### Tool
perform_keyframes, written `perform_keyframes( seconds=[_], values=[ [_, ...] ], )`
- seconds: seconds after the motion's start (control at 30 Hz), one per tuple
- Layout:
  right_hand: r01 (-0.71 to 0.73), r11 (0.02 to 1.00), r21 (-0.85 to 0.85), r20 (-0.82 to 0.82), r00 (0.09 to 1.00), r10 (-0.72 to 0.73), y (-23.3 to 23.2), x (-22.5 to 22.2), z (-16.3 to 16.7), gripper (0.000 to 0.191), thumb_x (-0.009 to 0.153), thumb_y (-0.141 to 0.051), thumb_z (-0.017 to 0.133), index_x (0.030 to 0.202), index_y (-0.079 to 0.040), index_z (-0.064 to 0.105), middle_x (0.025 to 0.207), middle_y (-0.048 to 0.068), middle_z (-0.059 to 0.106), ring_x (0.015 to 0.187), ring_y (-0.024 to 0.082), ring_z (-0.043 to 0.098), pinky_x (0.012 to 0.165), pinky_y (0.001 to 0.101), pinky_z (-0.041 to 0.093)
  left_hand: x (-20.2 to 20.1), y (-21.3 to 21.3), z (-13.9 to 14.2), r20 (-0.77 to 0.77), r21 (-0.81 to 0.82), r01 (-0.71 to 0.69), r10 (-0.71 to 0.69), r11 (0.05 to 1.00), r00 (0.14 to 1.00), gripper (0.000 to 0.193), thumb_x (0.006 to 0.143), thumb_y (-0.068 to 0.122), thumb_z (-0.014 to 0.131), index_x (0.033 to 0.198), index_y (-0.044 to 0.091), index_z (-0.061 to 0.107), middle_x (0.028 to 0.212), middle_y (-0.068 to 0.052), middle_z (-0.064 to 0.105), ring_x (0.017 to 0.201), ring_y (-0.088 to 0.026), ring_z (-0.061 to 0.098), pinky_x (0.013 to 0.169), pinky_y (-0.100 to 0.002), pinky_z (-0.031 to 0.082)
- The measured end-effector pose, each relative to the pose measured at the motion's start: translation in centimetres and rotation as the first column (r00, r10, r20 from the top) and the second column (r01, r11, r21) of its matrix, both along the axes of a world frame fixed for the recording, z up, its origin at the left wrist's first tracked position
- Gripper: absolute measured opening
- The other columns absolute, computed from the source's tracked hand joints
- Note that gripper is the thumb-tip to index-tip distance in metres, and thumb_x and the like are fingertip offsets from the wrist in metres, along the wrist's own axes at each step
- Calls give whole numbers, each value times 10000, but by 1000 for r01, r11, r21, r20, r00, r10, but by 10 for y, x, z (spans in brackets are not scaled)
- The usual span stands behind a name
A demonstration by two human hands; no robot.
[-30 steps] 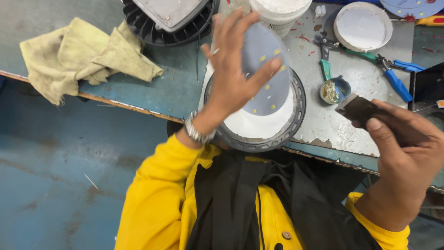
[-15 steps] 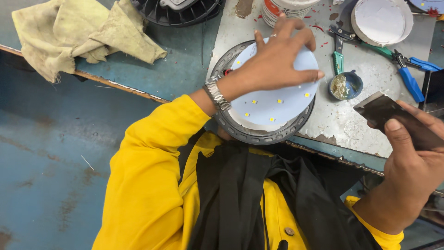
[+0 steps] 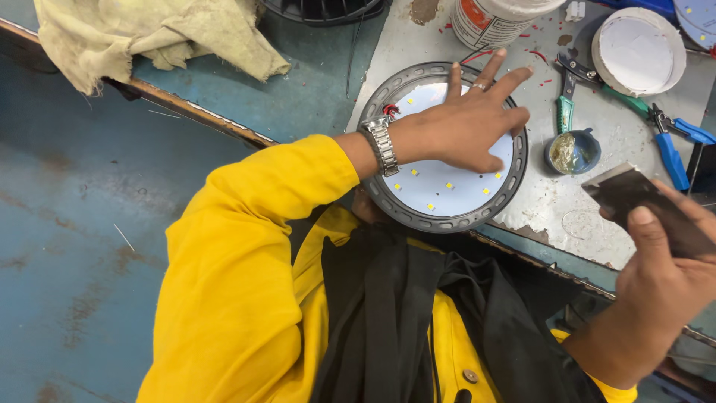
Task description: The person applies a white paste to a circular LED board and a black housing using a metal spatula, then scrapes the surface smooth. They trim wires with pliers, place the LED board into the housing, and solder the wires to the board using a soldering iron and solder.
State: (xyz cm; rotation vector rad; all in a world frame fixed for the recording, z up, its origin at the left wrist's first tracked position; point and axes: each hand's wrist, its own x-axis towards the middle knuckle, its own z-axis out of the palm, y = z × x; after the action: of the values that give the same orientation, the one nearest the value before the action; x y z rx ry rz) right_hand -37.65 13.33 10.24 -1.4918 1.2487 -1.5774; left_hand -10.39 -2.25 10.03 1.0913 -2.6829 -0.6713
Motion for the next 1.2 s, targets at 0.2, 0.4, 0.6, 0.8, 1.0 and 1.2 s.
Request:
perform_keyframes(
  seconds=[0.2,0.4,0.6,0.8,1.0,1.2],
  values=[
    [-77,989,-123,215,971,103,-13,11,-24,425,1144,-269,651,1391,68,574,1222,180,684,1080,308,718,937,459,659,85,13,66,-458,-96,-83,30,992,889,502,993,314,687,1449,178,528,1552,-126,432,1532,-362,344,1291,-565,245],
    [-30,994,-101,425,902,71,-33,38,-52,554,1140,-433,587,1470,8,528,1200,131,646,929,226,663,850,399,610,166,94,15,-672,-90,-471,295,878,679,224,975,153,725,1190,88,714,1497,-113,622,1577,-380,401,1329,-517,324],
    [-126,992,-26,504,855,122,-46,55,-58,399,1184,-306,670,1351,33,544,1135,142,655,801,206,640,859,391,564,134,156,-26,-661,-65,-615,428,786,616,148,861,166,764,998,109,760,1403,-97,644,1548,-391,383,1315,-618,194],
    [-186,981,-45,425,886,187,-57,80,-57,499,1122,-394,632,1368,37,581,1175,134,708,1070,321,712,958,441,610,112,156,-42,-562,-232,-529,331,816,758,307,888,372,790,1113,163,791,1553,-126,474,1563,-462,168,1268,-680,31],
    [-109,970,-218,-477,879,-8,-57,99,-48,743,1126,-554,286,1367,99,545,1038,154,764,1356,349,620,1331,587,8,111,149,-63,-504,-296,-569,380,768,776,434,927,516,754,1226,204,790,1625,-171,374,1554,-502,50,1225,-688,-95],
    [-153,965,-215,-678,734,-34,-68,104,-42,594,1164,-469,272,1509,-31,476,1460,221,618,1527,305,453,1244,603,-177,113,143,-70,-496,-340,-635,442,693,747,474,955,624,680,1232,258,800,1646,-159,349,1551,-502,7,1198,-714,-133]
  ],
)
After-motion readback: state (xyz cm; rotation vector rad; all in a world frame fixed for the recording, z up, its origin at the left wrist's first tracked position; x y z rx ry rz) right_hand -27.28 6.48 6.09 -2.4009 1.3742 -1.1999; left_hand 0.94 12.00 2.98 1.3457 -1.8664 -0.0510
